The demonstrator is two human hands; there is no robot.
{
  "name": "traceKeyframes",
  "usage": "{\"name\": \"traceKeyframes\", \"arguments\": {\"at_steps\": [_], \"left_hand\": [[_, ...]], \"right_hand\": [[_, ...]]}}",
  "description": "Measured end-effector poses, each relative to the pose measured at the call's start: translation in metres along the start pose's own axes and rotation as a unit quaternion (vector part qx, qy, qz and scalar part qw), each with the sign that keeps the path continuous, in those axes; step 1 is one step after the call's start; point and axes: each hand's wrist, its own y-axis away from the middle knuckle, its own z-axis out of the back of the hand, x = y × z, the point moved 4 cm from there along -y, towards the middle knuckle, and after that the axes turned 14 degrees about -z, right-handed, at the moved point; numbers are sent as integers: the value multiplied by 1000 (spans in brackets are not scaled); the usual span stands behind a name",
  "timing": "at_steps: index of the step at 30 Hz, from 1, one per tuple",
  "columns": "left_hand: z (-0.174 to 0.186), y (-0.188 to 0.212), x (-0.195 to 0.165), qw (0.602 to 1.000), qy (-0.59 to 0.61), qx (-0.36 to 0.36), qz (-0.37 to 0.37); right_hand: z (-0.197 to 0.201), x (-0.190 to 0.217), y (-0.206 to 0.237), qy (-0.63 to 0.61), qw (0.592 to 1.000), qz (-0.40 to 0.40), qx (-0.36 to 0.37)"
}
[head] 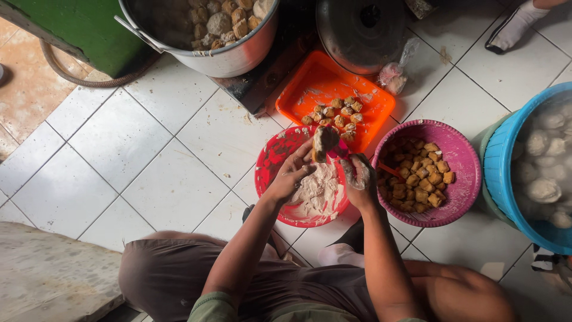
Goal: The person scoops a white paste from a red bowl using a pink spatula and spreads it over small brown food items held in their left hand. They then place the coated items into an orange tray. The process is repeated continuously.
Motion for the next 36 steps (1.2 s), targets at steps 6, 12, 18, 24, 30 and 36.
{"name": "traceKeyframes", "arguments": {"at_steps": [6, 12, 18, 24, 30, 36], "left_hand": [[4, -4, 3, 990, -103, -87, -45], [9, -5, -9, 968, -108, -169, -149], [8, -10, -75, 777, -587, -81, -214], [-5, -12, -87, 724, -663, -34, -190], [-11, -11, -83, 782, -580, -52, -224], [-4, -7, -76, 826, -503, -83, -242]], "right_hand": [[4, 8, 7, 31, 997, 65, -37], [-3, 11, 10, 15, 991, 127, -40], [7, 11, 4, 19, 999, 29, -35], [-2, 43, 18, 24, 997, 65, 24], [2, 39, 9, -60, 995, 10, 73], [-15, 8, 6, -122, 980, -20, 154]]}}
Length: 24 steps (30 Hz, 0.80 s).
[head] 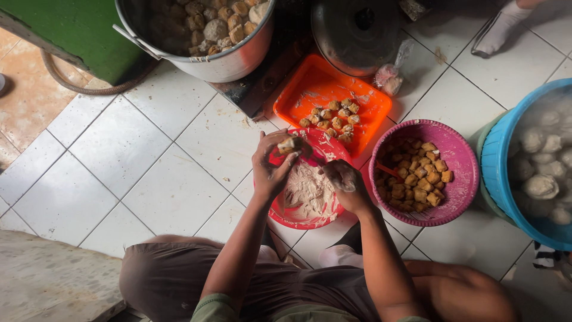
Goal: The person scoops a white paste from a red bowl using a pink spatula and spreads it over small brown food items held in their left hand. They then place the coated items into an orange tray. The process is repeated continuously.
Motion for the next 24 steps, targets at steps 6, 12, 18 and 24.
{"name": "traceKeyframes", "arguments": {"at_steps": [6, 12, 18, 24], "left_hand": [[-39, 38, 58, 920, 277, -106, 258], [-114, 106, 117, 781, 273, -107, 552], [-178, 57, 168, 840, 206, -114, 490], [-203, -28, 208, 889, 310, -136, 308]], "right_hand": [[25, -50, -11, -249, 958, -134, -60], [89, -77, -14, -472, 857, -168, -123], [122, -83, -4, -498, 829, -171, -189], [148, -100, -2, -505, 818, -168, -218]]}}
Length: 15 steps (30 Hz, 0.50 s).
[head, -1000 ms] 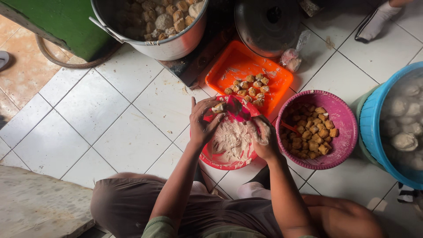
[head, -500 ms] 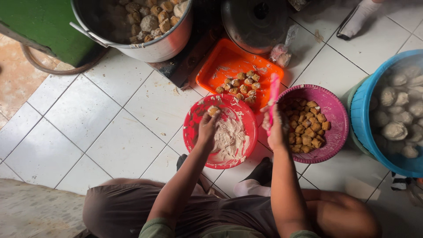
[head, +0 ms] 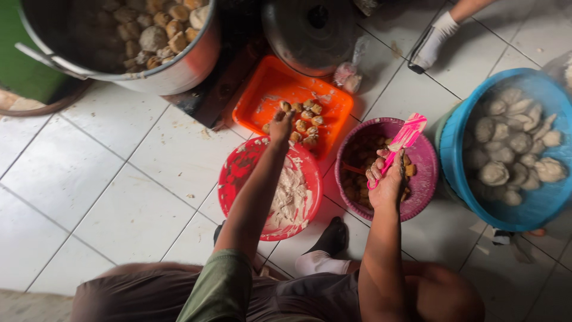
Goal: The person scoops a white paste from a red bowl using a pink spatula and spreads it over small brown food items held in their left hand. They then place the coated items into an orange tray. The process is repeated continuously.
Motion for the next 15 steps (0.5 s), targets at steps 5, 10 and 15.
{"name": "traceKeyframes", "arguments": {"at_steps": [5, 10, 15], "left_hand": [[16, -6, -12, 980, -177, 89, 3], [56, 44, -28, 953, -285, 105, -9], [87, 96, -29, 968, -225, 87, 68]], "right_hand": [[56, 15, -42, 40, 990, 36, -130], [88, 33, -63, 444, 800, 264, -305], [106, 8, -45, 720, 563, 150, -377]]}}
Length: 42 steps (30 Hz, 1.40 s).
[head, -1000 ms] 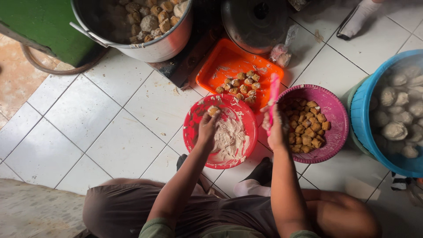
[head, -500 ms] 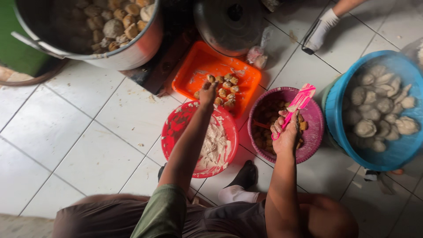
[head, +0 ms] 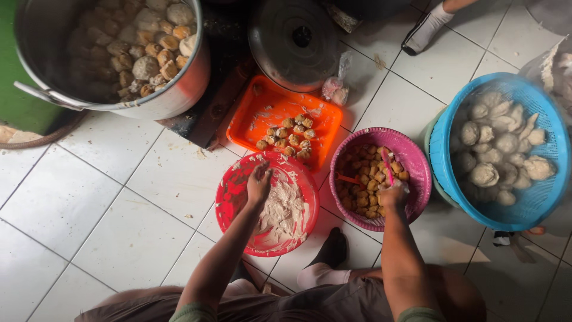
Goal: The person scoops a white paste from a red bowl using a pink spatula and spreads it over small brown food items held in their left hand. They then place the coated items into an orange tray. The process is repeated continuously.
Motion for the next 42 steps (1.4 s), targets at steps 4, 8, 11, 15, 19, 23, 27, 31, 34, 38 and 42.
{"name": "traceKeyframes", "arguments": {"at_steps": [4, 8, 11, 15, 19, 23, 27, 31, 34, 38, 42], "left_hand": [[7, 37, 3, 1000, 10, -6, -24], [28, 64, 8, 998, 43, -54, 8], [38, 64, 4, 995, 76, -56, 10], [27, 52, -15, 995, 95, 35, 25], [1, 51, -53, 973, 98, 150, 148], [-9, 64, -76, 946, 193, 198, 172], [21, 66, -50, 969, 186, 102, 128], [72, 60, -32, 975, 220, -11, 2], [135, 71, -29, 967, -141, -194, -82], [179, 92, -10, 938, -184, -294, -12], [172, 97, 17, 942, -16, -325, 81]], "right_hand": [[-6, -5, 13, 29, 995, -62, 75], [9, -12, 14, -57, 993, -99, 30], [27, -1, 17, -212, 972, -80, -69], [37, 62, 32, -496, 866, 56, -26], [17, 146, 101, -578, 773, 99, 240], [5, 204, 175, -560, 752, 172, 304], [-6, 223, 206, -535, 747, 210, 334], [-25, 207, 212, -375, 850, 157, 335], [-31, 188, 213, -325, 892, 175, 261], [-42, 173, 220, -215, 904, 244, 277], [-48, 174, 235, -140, 889, 318, 298]]}}
